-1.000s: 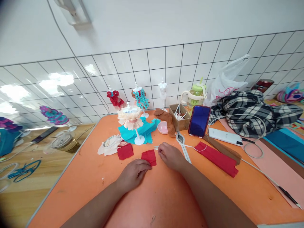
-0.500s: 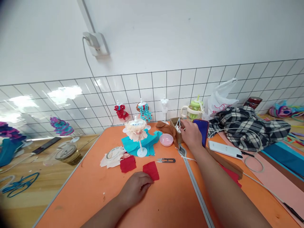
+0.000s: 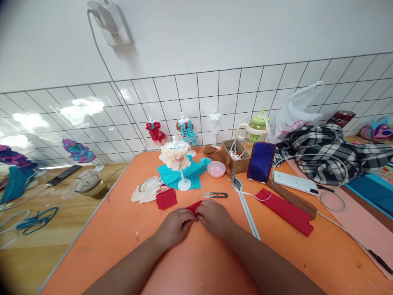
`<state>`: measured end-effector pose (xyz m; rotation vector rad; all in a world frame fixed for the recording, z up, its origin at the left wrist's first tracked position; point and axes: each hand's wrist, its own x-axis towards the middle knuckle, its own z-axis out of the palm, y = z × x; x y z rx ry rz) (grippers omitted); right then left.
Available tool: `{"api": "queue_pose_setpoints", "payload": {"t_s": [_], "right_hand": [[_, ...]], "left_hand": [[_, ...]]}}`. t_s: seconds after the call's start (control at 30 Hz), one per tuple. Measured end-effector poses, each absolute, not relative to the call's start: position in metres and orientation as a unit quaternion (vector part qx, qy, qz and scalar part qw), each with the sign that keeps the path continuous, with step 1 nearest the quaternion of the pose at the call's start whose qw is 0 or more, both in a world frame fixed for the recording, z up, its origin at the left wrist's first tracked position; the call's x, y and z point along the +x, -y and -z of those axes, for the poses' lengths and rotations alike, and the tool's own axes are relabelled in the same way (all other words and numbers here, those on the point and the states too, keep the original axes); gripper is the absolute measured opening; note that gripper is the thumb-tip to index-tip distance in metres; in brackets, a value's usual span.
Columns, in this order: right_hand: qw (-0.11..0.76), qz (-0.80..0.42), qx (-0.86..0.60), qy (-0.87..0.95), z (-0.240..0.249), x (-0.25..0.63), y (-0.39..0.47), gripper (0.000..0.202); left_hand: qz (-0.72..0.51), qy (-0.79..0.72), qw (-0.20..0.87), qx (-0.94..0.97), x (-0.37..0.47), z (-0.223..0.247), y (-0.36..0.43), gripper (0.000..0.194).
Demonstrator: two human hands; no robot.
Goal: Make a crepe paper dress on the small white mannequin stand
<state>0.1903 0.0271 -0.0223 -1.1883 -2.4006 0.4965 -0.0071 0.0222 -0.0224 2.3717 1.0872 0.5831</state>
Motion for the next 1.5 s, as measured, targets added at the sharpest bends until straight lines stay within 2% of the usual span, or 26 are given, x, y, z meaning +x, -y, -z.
{"api": "queue_pose_setpoints", "payload": {"t_s": [0.2,0.4,0.57,0.7,0.83,1.07,1.5], "right_hand": [[0.179,-0.172,-0.454,0.856,0.021,0.198,-0.032,0.011],[0.132,-0.141,-0.443,0.876,0.018,0.197,-0.032,0.017],[0.113,-0.101,-0.447,0.882,0.018,0.2,-0.03,0.025],[0.122,-0.087,-0.447,0.882,0.018,0.199,-0.029,0.023],[0.125,-0.073,-0.476,0.867,0.02,0.195,-0.028,0.022],[0.149,-0.106,-0.511,0.84,0.02,0.192,-0.029,0.013],[0.117,-0.052,-0.494,0.86,0.023,0.186,-0.027,0.021]], "left_hand": [[-0.233,-0.409,0.237,0.85,-0.005,0.02,-0.026,0.018],[-0.205,-0.419,0.21,0.859,-0.002,0.019,-0.028,0.005],[-0.153,-0.399,0.143,0.893,0.003,0.017,-0.033,0.016],[-0.1,-0.354,0.073,0.927,0.003,0.013,-0.044,0.021],[-0.104,-0.342,0.029,0.934,-0.001,0.011,-0.044,0.023],[-0.094,-0.367,0.025,0.925,-0.007,0.013,-0.034,0.025],[-0.118,-0.384,0.02,0.915,-0.002,0.015,-0.036,0.019]]}}
